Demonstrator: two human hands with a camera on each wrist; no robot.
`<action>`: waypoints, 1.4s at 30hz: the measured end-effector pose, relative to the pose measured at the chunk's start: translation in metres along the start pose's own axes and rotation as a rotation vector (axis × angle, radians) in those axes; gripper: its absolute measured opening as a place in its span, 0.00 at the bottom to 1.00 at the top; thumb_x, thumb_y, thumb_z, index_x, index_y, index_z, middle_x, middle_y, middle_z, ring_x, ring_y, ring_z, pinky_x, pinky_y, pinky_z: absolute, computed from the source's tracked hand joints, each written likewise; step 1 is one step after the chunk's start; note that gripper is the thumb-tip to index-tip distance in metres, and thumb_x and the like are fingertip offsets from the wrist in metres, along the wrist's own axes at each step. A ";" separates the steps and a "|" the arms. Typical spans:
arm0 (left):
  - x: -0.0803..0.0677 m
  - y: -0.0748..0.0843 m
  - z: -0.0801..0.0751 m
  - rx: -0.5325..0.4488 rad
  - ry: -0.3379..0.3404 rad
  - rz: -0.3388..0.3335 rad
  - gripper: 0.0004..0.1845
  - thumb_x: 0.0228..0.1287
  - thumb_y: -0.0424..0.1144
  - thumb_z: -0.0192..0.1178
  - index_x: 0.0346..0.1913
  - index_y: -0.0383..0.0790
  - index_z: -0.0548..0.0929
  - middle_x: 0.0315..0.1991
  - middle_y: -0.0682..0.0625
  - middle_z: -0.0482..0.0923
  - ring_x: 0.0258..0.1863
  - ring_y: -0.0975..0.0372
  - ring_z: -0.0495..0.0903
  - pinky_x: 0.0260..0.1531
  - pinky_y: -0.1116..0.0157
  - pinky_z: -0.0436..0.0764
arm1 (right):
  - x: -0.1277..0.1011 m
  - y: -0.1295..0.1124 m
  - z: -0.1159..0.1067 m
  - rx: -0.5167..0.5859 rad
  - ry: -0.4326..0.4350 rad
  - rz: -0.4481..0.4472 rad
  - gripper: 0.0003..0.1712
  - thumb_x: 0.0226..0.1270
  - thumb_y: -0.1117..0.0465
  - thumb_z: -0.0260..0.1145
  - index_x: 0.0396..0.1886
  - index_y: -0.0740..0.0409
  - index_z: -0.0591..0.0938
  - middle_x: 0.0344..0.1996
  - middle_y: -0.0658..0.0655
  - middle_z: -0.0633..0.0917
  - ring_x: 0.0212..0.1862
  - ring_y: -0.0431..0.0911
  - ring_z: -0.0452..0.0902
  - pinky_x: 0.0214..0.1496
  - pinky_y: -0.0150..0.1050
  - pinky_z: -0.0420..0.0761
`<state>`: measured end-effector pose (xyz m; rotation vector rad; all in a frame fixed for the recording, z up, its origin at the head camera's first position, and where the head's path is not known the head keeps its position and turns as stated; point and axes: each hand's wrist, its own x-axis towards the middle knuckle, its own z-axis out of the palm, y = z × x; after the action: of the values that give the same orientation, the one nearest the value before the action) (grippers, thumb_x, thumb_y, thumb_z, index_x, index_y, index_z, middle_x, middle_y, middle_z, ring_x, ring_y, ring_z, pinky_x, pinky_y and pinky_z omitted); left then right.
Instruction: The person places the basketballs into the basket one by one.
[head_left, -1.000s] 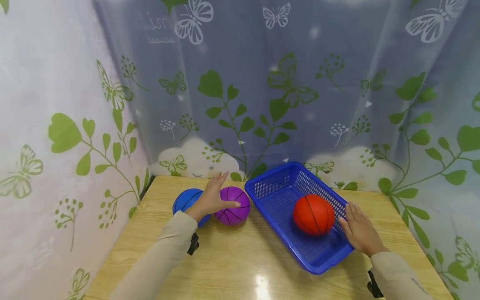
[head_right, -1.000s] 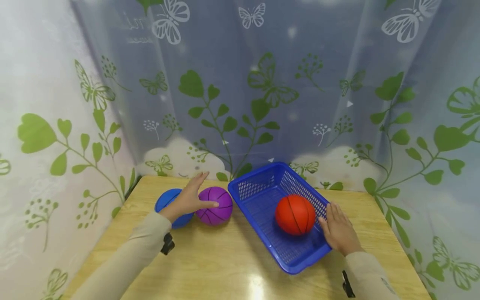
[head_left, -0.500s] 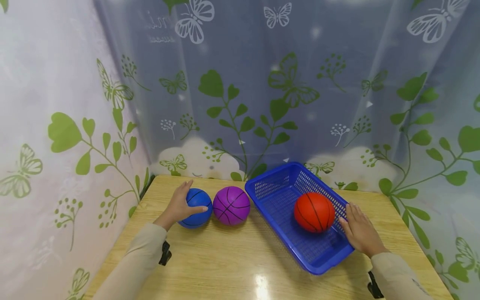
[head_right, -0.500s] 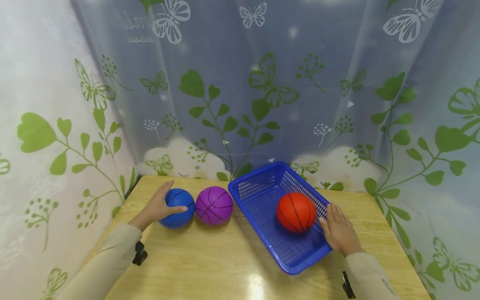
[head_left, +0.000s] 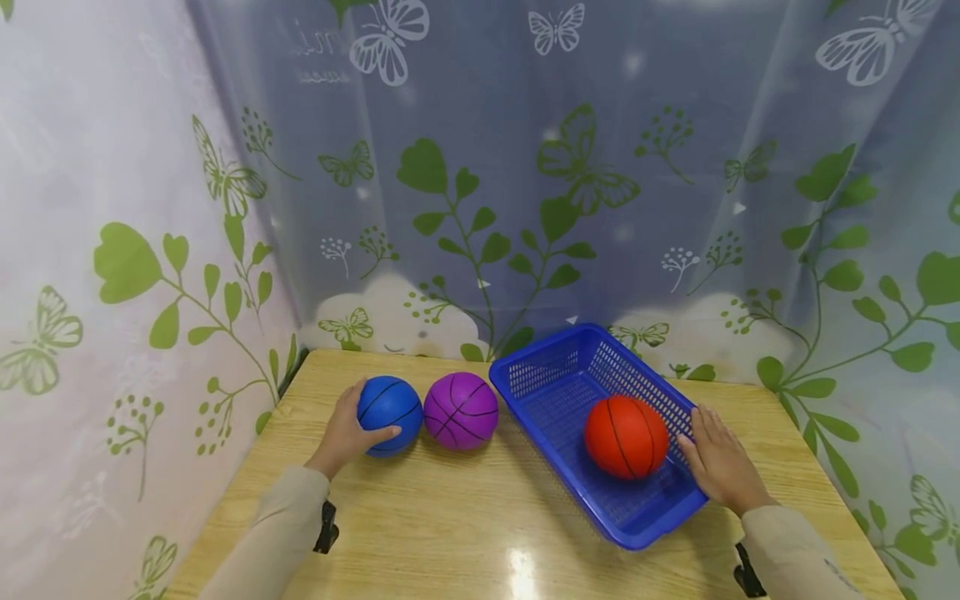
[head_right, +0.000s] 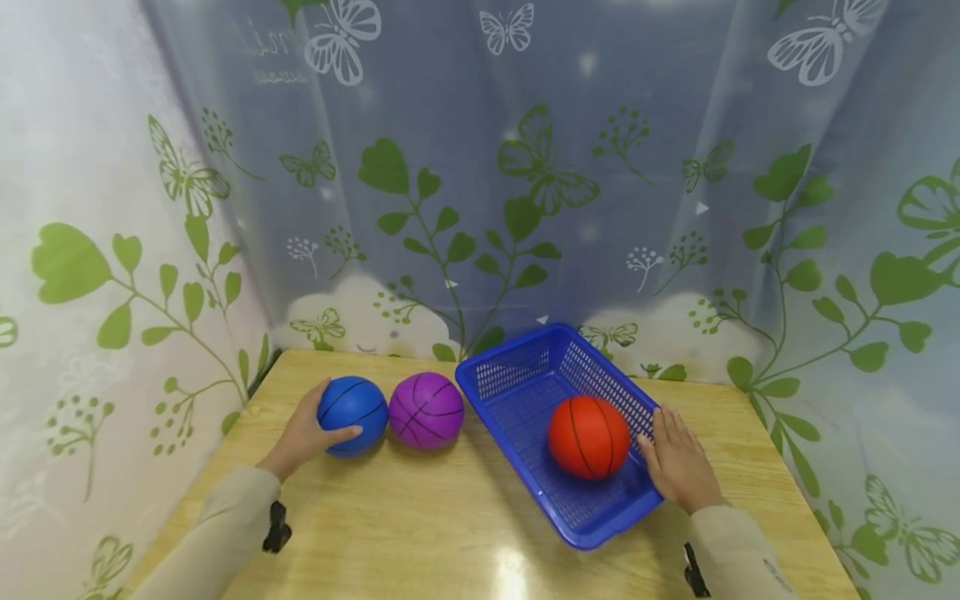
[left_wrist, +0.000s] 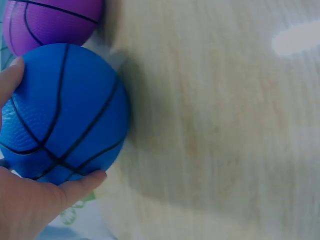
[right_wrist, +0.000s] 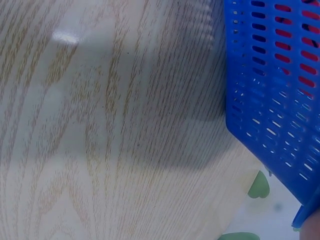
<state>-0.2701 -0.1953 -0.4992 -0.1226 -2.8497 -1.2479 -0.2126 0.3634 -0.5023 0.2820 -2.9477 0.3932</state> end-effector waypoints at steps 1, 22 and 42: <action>0.000 -0.001 0.001 -0.002 0.012 0.003 0.56 0.41 0.55 0.69 0.68 0.38 0.47 0.66 0.34 0.46 0.62 0.39 0.52 0.52 0.41 0.62 | 0.000 0.000 0.000 -0.002 0.002 0.000 0.35 0.72 0.51 0.38 0.64 0.77 0.50 0.63 0.76 0.52 0.65 0.66 0.43 0.64 0.58 0.42; -0.003 -0.004 0.004 -0.009 0.080 0.006 0.54 0.40 0.53 0.70 0.68 0.38 0.52 0.64 0.36 0.53 0.61 0.41 0.57 0.51 0.41 0.64 | -0.001 0.000 -0.001 0.004 0.023 -0.004 0.35 0.72 0.51 0.39 0.64 0.76 0.51 0.63 0.76 0.52 0.65 0.65 0.42 0.64 0.58 0.42; -0.001 0.014 -0.015 -0.075 0.202 0.035 0.53 0.39 0.55 0.69 0.68 0.45 0.52 0.65 0.39 0.54 0.60 0.42 0.59 0.50 0.41 0.65 | -0.001 0.001 0.001 -0.003 0.031 -0.004 0.34 0.72 0.51 0.39 0.64 0.76 0.52 0.62 0.76 0.54 0.64 0.67 0.46 0.63 0.59 0.44</action>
<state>-0.2675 -0.1975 -0.4791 -0.0447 -2.6210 -1.2820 -0.2123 0.3638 -0.5035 0.2787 -2.9170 0.3885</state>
